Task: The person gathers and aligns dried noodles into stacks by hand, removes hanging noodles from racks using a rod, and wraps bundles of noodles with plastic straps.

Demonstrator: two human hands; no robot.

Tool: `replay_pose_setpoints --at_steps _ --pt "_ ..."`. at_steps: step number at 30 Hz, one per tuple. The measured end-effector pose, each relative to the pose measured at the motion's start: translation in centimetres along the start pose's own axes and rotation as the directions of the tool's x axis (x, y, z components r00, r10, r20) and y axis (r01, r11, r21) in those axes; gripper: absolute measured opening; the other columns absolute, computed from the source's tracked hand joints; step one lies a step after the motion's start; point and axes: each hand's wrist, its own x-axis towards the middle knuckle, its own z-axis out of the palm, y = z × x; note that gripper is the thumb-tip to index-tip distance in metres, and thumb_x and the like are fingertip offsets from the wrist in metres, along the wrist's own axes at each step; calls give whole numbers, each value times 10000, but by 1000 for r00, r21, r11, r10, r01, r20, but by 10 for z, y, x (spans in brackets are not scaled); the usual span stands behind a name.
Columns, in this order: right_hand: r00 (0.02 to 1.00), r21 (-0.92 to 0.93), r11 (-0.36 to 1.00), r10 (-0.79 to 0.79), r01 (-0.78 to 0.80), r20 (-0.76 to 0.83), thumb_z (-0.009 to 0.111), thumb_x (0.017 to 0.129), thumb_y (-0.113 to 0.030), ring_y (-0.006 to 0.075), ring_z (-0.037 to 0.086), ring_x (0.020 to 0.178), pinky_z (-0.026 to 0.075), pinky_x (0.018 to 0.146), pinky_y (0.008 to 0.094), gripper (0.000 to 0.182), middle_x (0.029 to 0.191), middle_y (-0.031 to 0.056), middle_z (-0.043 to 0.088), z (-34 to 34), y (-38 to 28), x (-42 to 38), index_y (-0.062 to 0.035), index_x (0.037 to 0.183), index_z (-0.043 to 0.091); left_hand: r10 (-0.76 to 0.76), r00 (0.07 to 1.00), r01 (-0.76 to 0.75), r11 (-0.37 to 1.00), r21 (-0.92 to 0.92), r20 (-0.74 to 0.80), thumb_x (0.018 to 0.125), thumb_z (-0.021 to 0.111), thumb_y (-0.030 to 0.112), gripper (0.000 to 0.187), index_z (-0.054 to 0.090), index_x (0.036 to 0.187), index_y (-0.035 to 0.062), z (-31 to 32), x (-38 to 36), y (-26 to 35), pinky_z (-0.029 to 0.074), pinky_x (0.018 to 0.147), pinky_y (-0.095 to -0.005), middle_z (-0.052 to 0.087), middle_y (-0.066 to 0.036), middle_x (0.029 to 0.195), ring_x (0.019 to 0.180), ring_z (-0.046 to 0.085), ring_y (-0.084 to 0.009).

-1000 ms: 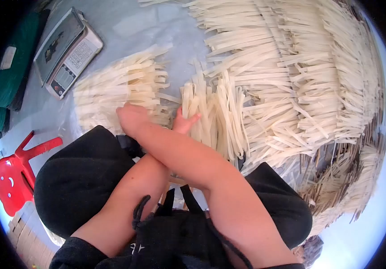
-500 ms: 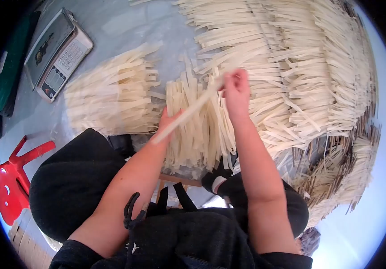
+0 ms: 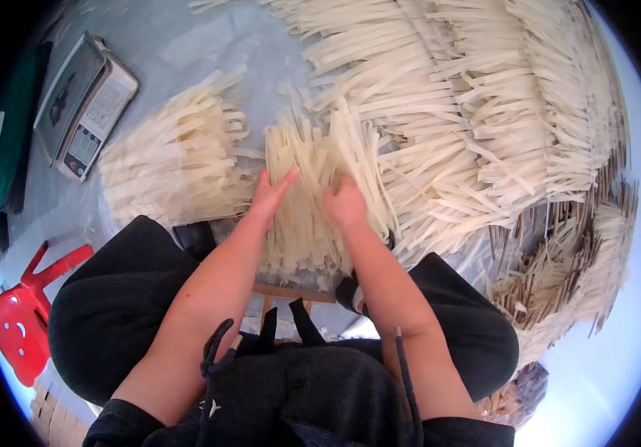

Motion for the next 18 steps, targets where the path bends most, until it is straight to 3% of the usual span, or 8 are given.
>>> replay_pose_setpoints --at_steps 3,5,8,10,12,14,15,18 --pt "977 167 985 -8 44 -212 605 829 -259 335 659 827 515 771 396 378 861 177 677 -14 34 19 -25 1126 597 -7 998 15 988 152 -56 688 817 447 943 354 1409 55 1 9 -8 404 1013 -369 528 -140 1312 1197 519 -264" --pt "997 278 957 70 -78 36 588 830 -264 360 644 892 506 799 412 412 940 189 675 -24 38 24 -34 1172 580 22 997 -7 983 181 -79 667 829 448 965 350 1411 61 -1 15 -14 395 1030 -380 494 -149 1345 1224 495 -275" --pt "997 173 982 70 -72 16 565 834 -208 369 640 910 504 803 425 388 984 205 666 -3 10 11 -48 1187 568 38 999 -35 997 76 -30 652 837 445 1000 326 1422 64 0 13 -14 385 1038 -391 469 -173 1361 1246 469 -297" --pt "978 107 989 -78 100 -191 540 835 -173 377 638 907 505 800 439 380 972 215 661 29 -8 0 -49 1194 559 59 995 -43 982 186 -79 638 844 442 1026 310 1427 62 4 12 -15 376 1044 -402 453 -190 1367 1258 452 -310" --pt "986 286 950 -152 126 70 505 784 -83 400 618 950 483 848 476 457 1000 256 640 31 -26 -9 20 1230 513 88 989 -48 953 298 -120 625 850 439 1052 294 1432 60 5 8 -17 368 1051 -413 438 -206 1373 1271 436 -323" --pt "959 316 935 -224 161 174 524 778 -108 396 620 951 486 851 468 447 1011 254 640 26 -40 -16 22 1205 533 221 915 -97 932 349 -336 604 858 439 1086 274 1437 59 7 -2 -22 358 1051 -432 430 -228 1366 1274 421 -346" --pt "913 351 917 -298 192 279 543 771 -133 391 623 952 488 853 459 438 1022 253 641 24 -41 -19 25 1180 553 217 918 -95 932 349 -331 604 858 439 1086 274 1437 59 7 -4 -23 358 1051 -432 430 -228 1366 1274 421 -346" --pt "936 323 940 -210 113 282 593 752 -211 376 634 944 496 848 428 426 1027 243 645 5 -31 -1 16 1112 604 280 918 -212 945 248 -282 594 865 420 1093 270 1433 51 5 -4 -19 354 1042 -445 425 -236 1361 1270 415 -361"
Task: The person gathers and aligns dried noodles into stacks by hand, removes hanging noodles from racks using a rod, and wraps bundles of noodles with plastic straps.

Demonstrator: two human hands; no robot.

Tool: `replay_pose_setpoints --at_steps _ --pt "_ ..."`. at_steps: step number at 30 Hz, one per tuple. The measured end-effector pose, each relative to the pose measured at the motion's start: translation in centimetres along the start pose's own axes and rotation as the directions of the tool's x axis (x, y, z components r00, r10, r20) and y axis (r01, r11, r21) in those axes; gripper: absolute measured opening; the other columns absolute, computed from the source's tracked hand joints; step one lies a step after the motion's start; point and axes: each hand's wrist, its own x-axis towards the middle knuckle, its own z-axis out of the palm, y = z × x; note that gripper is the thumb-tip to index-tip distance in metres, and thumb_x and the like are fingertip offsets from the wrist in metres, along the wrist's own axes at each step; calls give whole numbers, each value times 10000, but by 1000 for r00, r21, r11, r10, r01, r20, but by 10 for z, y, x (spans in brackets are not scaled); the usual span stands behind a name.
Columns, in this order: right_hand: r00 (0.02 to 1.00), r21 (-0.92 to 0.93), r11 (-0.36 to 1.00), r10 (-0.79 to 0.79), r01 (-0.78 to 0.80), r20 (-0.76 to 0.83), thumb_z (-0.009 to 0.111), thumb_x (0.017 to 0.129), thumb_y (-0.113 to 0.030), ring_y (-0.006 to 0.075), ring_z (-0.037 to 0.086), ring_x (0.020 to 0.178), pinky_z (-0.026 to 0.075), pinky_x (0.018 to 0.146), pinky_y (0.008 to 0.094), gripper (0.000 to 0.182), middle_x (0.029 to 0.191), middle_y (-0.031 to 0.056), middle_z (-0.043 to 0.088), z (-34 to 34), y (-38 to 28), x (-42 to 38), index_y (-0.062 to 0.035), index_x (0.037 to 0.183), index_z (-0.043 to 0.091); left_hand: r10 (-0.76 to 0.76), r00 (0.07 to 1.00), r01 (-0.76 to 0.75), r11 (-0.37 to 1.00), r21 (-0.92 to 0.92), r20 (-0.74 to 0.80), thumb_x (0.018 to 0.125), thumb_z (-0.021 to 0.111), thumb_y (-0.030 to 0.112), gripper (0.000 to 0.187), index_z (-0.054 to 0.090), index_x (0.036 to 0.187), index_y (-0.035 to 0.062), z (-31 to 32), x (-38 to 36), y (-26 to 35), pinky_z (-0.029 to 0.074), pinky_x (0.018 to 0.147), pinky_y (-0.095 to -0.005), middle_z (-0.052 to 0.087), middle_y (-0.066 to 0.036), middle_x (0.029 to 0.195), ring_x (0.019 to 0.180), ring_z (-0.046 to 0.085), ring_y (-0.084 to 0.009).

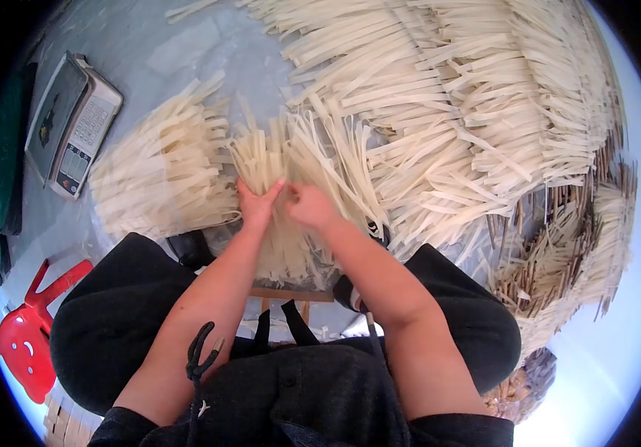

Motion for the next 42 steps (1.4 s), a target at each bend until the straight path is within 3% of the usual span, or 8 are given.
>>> replay_pose_setpoints --at_steps 6,13,18,19,21,28,36,42 --pt "916 10 999 47 -47 -399 644 767 -248 232 667 889 506 834 332 396 946 108 702 -60 65 27 -11 1084 638 -32 998 36 997 68 -61 626 851 379 1039 278 1426 43 4 9 -15 362 1027 -446 438 -235 1341 1245 431 -373" --pt "911 66 963 268 -260 -313 649 745 -236 308 650 920 507 840 389 422 995 173 667 -114 47 24 4 1090 615 -57 997 63 992 110 -55 629 844 365 1019 285 1424 58 2 10 -10 357 1034 -449 419 -247 1350 1239 431 -381" --pt "690 -521 842 -294 -141 -662 599 785 -143 369 592 983 477 863 417 448 1072 210 611 -106 -33 22 19 1197 531 -86 996 90 990 112 -38 619 848 375 1028 288 1426 71 1 12 -9 361 1032 -452 412 -256 1350 1240 429 -384" --pt "690 -518 844 -293 -139 -662 599 785 -143 369 592 983 477 863 417 448 1072 210 611 -99 -37 27 19 1197 531 -77 996 79 993 91 -34 614 850 377 1039 283 1429 68 2 14 -14 360 1034 -453 412 -256 1349 1240 430 -385" --pt "984 -221 971 -120 88 -135 554 787 -97 402 547 1073 454 906 470 545 1199 254 529 -86 -42 36 11 1304 422 -68 997 70 995 70 -26 610 852 378 1050 278 1431 66 3 15 -19 360 1035 -454 412 -255 1348 1241 430 -386" --pt "926 -317 948 -108 -13 -363 531 775 -66 403 549 1097 460 929 453 504 1206 261 534 -15 12 55 10 1270 482 -87 996 88 987 133 -19 614 842 430 1097 243 1448 45 0 14 -10 348 1049 -450 385 -262 1376 1259 418 -394" --pt "985 240 971 56 -16 -161 549 751 -68 388 618 996 487 870 411 475 1040 226 657 11 -12 37 -14 1223 550 -113 993 117 986 117 -43 621 842 441 1112 224 1446 25 0 8 3 352 1047 -435 396 -262 1379 1277 409 -377" --pt "966 71 996 66 -49 -249 554 771 -77 365 627 984 489 868 417 463 1021 200 666 5 32 53 -47 1233 557 -44 996 51 994 92 -79 614 843 414 1091 235 1449 62 2 10 -3 368 1032 -440 408 -255 1359 1247 434 -380"
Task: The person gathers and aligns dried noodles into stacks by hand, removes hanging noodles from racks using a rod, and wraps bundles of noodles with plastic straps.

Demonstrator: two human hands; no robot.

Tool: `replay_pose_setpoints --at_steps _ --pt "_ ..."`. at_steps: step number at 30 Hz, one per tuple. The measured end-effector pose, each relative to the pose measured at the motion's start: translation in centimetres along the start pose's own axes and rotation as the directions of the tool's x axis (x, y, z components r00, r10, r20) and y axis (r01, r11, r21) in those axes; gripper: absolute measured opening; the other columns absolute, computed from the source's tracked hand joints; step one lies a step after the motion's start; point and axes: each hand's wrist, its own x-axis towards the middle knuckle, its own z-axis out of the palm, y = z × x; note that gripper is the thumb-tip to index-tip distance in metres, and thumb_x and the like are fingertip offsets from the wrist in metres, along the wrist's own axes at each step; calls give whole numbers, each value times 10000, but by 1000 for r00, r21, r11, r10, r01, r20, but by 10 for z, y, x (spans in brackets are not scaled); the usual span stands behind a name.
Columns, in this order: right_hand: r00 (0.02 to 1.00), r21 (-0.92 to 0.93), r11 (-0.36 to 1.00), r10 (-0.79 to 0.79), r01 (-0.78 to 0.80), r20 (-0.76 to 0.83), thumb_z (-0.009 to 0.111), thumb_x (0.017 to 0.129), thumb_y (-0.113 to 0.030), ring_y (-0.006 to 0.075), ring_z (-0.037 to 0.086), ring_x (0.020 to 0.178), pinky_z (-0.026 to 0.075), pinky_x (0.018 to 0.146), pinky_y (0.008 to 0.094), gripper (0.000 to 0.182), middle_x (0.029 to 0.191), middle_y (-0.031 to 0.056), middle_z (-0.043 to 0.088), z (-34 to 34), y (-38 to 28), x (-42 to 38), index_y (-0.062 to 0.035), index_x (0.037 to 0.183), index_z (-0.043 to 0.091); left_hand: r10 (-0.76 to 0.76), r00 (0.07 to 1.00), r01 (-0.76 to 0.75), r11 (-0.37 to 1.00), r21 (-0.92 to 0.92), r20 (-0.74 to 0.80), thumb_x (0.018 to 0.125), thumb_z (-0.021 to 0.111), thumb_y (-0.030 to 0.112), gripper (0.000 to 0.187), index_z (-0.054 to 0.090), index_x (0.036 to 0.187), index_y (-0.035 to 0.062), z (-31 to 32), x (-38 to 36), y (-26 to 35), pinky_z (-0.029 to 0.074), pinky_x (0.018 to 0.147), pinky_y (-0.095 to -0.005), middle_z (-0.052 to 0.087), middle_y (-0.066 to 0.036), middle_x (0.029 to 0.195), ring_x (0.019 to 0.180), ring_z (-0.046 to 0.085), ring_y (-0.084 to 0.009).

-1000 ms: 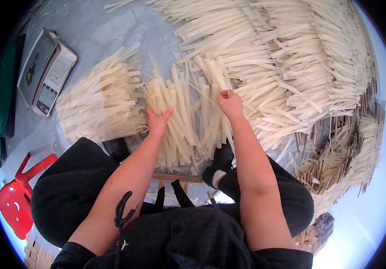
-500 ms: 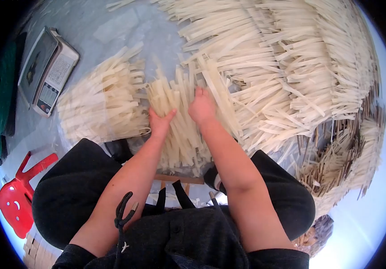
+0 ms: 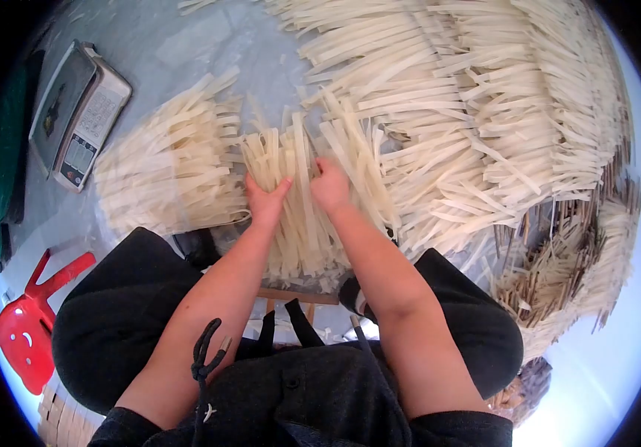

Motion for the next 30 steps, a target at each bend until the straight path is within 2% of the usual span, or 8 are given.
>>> replay_pose_setpoints --at_steps 6,9,13,18,22,25,27,30 --pt "978 -272 948 118 -163 -173 560 775 -91 384 625 948 491 841 449 577 991 228 654 -35 -18 -3 -62 1340 448 -7 1000 8 999 47 -14 625 831 406 1070 236 1452 78 4 3 -6 367 1031 -453 396 -261 1359 1240 432 -394" --pt "976 -241 970 -27 -26 -214 559 786 -112 389 621 951 493 836 456 617 1037 233 642 -35 -7 9 -65 1377 390 -35 999 35 997 68 -3 626 827 416 1075 232 1456 81 1 2 -4 366 1032 -459 380 -264 1371 1245 425 -399" --pt "989 -163 977 125 -137 -82 546 809 -177 389 618 974 482 859 467 658 1067 230 637 -51 -49 16 -106 1426 330 -12 1000 11 999 53 14 624 827 421 1087 222 1461 84 3 4 -5 355 1043 -457 363 -264 1384 1262 406 -396" --pt "986 -526 834 143 -166 -84 562 873 -244 352 642 915 489 812 487 719 1010 171 666 -61 -47 52 -196 1490 196 -14 1000 13 998 62 13 625 829 416 1082 224 1457 81 1 4 -10 347 1049 -457 358 -254 1392 1274 391 -395" --pt "964 -517 817 250 -258 -87 571 880 -220 321 639 930 498 791 462 730 1056 159 651 -91 -44 36 -252 1495 179 -38 999 37 998 41 26 624 831 417 1081 225 1453 81 1 7 -9 348 1049 -459 355 -257 1393 1271 392 -403" --pt "985 -489 868 -2 -84 -173 587 873 -194 306 637 929 502 770 447 720 1037 167 643 -87 -24 10 -256 1491 222 -47 998 45 998 47 33 624 830 418 1082 222 1454 84 2 3 -6 349 1048 -463 354 -263 1391 1266 397 -408" --pt "838 -528 821 -433 216 -331 612 851 -181 316 627 936 503 748 450 564 1028 169 632 -75 -19 -6 -212 1385 433 -51 998 50 998 45 30 625 829 418 1082 220 1455 85 2 2 -3 351 1046 -465 356 -264 1388 1263 400 -410" --pt "843 -507 756 -529 414 -101 619 825 -150 338 624 875 504 741 448 329 958 170 636 -53 -2 -22 -131 1153 602 -66 998 65 995 70 11 624 827 422 1079 222 1454 90 1 2 0 354 1043 -469 361 -263 1383 1254 408 -410"
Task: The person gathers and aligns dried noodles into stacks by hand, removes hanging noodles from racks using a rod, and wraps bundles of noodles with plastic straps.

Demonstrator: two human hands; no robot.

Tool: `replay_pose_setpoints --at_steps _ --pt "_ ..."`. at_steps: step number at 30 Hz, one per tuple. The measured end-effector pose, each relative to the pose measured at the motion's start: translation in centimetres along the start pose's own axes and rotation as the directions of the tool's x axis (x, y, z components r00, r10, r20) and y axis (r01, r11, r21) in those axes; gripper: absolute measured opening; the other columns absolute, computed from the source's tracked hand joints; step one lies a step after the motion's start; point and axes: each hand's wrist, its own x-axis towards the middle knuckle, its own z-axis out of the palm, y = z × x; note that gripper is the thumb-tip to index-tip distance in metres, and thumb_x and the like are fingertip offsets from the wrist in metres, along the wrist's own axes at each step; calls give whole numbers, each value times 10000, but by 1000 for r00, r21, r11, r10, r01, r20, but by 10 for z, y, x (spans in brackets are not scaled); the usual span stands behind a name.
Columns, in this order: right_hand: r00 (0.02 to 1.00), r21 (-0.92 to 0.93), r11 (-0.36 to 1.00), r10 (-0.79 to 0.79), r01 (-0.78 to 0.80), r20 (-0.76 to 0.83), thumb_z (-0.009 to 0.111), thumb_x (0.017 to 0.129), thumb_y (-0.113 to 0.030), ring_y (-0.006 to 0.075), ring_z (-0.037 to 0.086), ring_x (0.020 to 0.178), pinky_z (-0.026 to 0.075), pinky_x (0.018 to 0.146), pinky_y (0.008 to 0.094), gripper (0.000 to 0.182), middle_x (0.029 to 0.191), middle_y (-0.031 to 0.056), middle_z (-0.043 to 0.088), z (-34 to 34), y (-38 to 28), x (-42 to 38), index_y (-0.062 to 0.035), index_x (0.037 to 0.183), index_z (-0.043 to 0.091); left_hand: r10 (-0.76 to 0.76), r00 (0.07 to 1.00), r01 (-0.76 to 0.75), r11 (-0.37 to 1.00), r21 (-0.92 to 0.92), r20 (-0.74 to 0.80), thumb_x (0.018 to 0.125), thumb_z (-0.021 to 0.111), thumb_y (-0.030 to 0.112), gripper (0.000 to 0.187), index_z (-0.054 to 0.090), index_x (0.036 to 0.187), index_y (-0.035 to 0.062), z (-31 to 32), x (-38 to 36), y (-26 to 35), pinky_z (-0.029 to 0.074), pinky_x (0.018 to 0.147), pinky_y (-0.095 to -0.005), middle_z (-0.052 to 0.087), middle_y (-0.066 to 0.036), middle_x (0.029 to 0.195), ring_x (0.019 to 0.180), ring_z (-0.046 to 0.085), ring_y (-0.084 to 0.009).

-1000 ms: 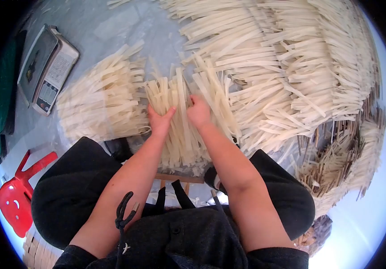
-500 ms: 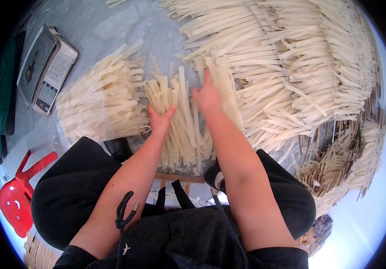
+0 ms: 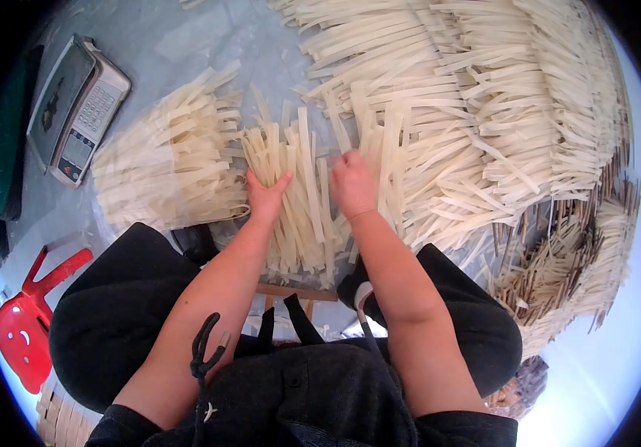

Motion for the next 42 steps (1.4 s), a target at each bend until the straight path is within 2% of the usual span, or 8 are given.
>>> replay_pose_setpoints --at_steps 3,6,13,15,21,30,38,42 --pt "807 -154 909 415 -387 421 621 818 -169 349 619 819 505 739 435 202 904 167 640 14 -26 -8 -64 990 626 7 1000 -7 999 -31 21 626 824 423 1072 225 1451 90 -1 0 1 356 1043 -462 363 -265 1379 1253 410 -404" --pt "780 151 802 488 -578 391 643 811 -279 351 627 796 504 736 434 307 875 166 649 32 -11 -4 -30 989 623 21 999 -21 1000 -11 35 628 820 428 1073 223 1449 80 -3 3 0 361 1040 -455 361 -263 1382 1255 412 -395" --pt "829 246 802 468 -544 306 611 829 -505 344 616 984 481 847 393 592 1078 214 635 16 -24 50 20 1103 615 5 1000 -5 999 -32 25 644 823 400 973 327 1394 30 0 4 -1 404 995 -420 495 -218 1293 1182 503 -353" --pt "550 248 546 502 -800 668 528 873 -574 326 564 1121 420 963 350 696 1204 239 588 22 -33 45 34 1209 573 -2 1000 2 1000 -14 3 658 822 385 915 377 1366 14 -3 3 0 425 974 -403 545 -199 1250 1147 543 -328" --pt "657 647 129 245 -751 713 535 833 -654 266 496 1216 329 1057 334 854 1303 184 537 -8 -59 17 43 1322 468 -83 857 377 773 -510 509 788 763 322 628 524 1265 -10 -28 -24 29 490 866 -331 628 -120 1148 1013 620 -211" --pt "817 753 328 133 -570 560 851 644 -393 267 446 1271 367 1050 360 1105 1380 190 435 -82 -73 9 10 1447 207 87 723 331 827 -454 686 813 735 346 648 492 1299 -7 -48 -53 92 491 888 -351 580 -129 1235 1069 598 -226" --pt "969 694 678 133 -241 206 820 664 -434 337 506 1221 411 1020 369 1032 1289 260 505 -204 -123 6 80 1382 286 299 482 64 925 -373 824 791 749 394 774 394 1373 28 -101 -121 206 510 900 -370 540 -138 1267 1121 571 -229" --pt "978 666 737 -36 -113 206 743 711 -548 348 525 1205 429 997 373 1036 1272 292 513 -269 -149 -7 130 1352 295 266 537 -88 962 -260 801 833 710 385 650 467 1312 19 -135 -179 252 522 887 -367 578 -137 1205 1071 601 -222"
